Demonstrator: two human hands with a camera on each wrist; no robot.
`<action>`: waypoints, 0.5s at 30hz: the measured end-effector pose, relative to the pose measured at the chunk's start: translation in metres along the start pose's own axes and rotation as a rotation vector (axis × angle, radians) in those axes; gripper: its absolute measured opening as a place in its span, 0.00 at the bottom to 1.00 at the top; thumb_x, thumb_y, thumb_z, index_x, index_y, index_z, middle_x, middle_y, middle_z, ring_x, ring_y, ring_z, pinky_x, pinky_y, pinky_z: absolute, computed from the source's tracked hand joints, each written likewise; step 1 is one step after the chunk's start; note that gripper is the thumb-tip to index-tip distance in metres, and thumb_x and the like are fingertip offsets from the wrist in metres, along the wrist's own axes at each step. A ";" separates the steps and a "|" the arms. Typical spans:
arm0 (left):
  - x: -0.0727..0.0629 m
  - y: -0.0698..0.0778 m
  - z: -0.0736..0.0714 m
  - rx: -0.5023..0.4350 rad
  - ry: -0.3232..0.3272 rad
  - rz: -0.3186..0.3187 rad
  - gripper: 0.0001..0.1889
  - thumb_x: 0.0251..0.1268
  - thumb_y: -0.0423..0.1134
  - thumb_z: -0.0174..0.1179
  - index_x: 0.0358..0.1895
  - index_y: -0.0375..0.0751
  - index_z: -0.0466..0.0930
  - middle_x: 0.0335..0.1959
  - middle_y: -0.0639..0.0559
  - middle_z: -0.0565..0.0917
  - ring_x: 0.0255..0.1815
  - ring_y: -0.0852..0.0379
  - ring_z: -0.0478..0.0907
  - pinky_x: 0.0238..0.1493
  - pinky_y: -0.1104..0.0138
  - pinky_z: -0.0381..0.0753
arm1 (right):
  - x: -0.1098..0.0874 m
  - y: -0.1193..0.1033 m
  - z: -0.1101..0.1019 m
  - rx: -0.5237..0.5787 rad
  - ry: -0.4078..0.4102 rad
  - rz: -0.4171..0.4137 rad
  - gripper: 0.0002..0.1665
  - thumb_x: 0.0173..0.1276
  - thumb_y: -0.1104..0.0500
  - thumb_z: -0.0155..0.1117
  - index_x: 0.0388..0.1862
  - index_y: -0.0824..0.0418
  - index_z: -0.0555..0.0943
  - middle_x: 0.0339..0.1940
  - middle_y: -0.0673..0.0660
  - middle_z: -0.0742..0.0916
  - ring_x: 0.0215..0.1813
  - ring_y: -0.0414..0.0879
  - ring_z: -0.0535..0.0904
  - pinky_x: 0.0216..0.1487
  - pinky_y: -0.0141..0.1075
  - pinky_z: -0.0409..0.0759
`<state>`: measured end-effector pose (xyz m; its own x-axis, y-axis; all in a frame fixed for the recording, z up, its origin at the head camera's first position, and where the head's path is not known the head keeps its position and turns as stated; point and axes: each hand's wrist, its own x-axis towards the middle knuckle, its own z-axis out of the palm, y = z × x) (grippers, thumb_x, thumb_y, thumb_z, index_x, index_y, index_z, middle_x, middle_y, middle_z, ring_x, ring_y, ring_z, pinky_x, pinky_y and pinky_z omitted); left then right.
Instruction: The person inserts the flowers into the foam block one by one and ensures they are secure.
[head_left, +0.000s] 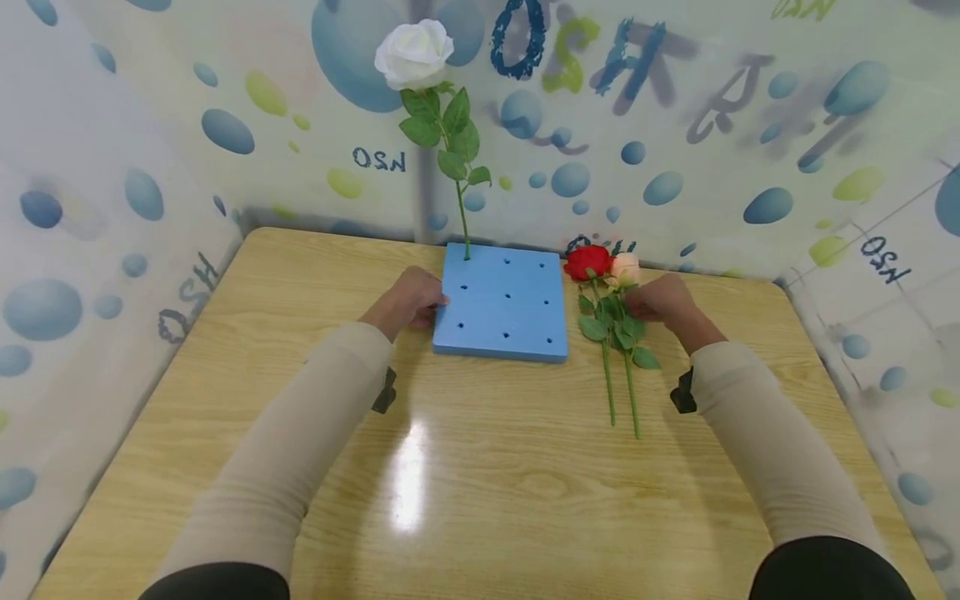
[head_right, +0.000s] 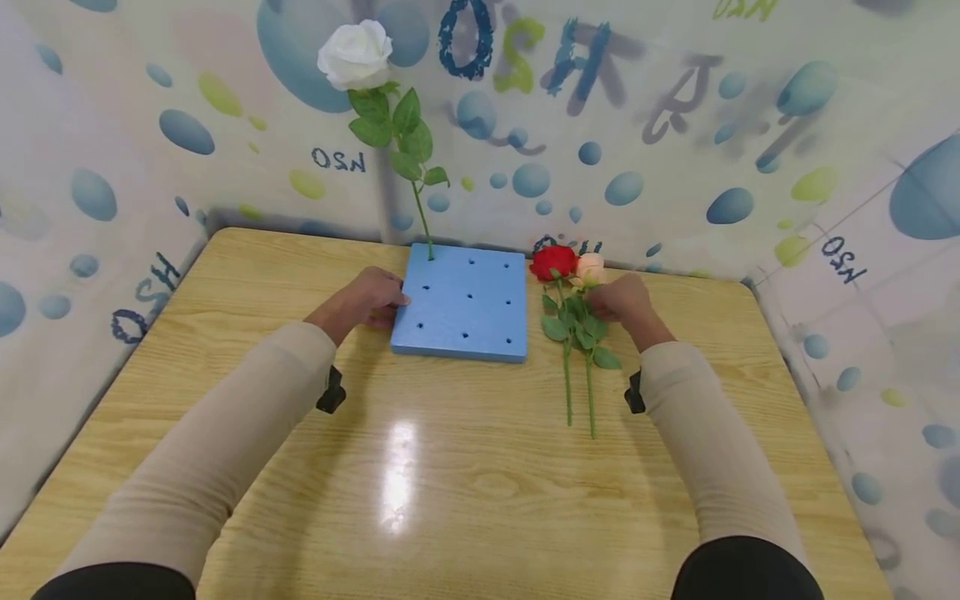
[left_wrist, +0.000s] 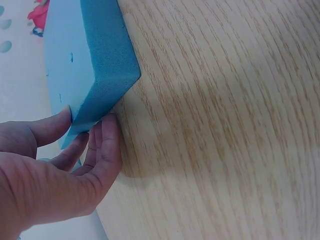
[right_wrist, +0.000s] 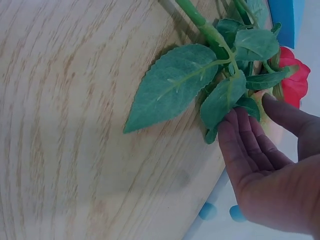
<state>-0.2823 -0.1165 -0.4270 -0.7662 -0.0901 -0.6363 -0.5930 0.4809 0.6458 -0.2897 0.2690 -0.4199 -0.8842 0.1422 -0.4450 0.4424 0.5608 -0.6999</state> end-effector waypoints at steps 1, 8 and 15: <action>0.000 0.000 0.000 0.001 -0.002 0.000 0.18 0.70 0.31 0.54 0.62 0.37 0.70 0.54 0.43 0.77 0.51 0.48 0.77 0.50 0.58 0.83 | 0.001 0.000 0.000 -0.008 0.006 0.010 0.19 0.61 0.57 0.70 0.42 0.74 0.82 0.23 0.52 0.88 0.29 0.42 0.86 0.40 0.39 0.87; -0.001 -0.001 -0.002 -0.005 -0.010 0.005 0.18 0.71 0.30 0.54 0.62 0.37 0.70 0.55 0.43 0.76 0.51 0.48 0.76 0.50 0.58 0.83 | 0.005 -0.002 0.004 -0.118 0.018 0.026 0.13 0.57 0.58 0.71 0.26 0.68 0.84 0.17 0.54 0.86 0.23 0.43 0.83 0.34 0.37 0.86; 0.002 -0.001 -0.001 0.002 -0.010 0.004 0.18 0.71 0.31 0.54 0.62 0.37 0.70 0.54 0.43 0.76 0.51 0.49 0.76 0.50 0.58 0.83 | 0.005 -0.004 0.007 -0.246 0.012 0.030 0.12 0.56 0.58 0.68 0.24 0.68 0.83 0.16 0.53 0.84 0.21 0.42 0.82 0.30 0.36 0.85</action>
<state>-0.2834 -0.1178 -0.4282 -0.7658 -0.0798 -0.6381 -0.5895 0.4834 0.6472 -0.2951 0.2620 -0.4228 -0.8738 0.1707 -0.4553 0.4197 0.7376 -0.5289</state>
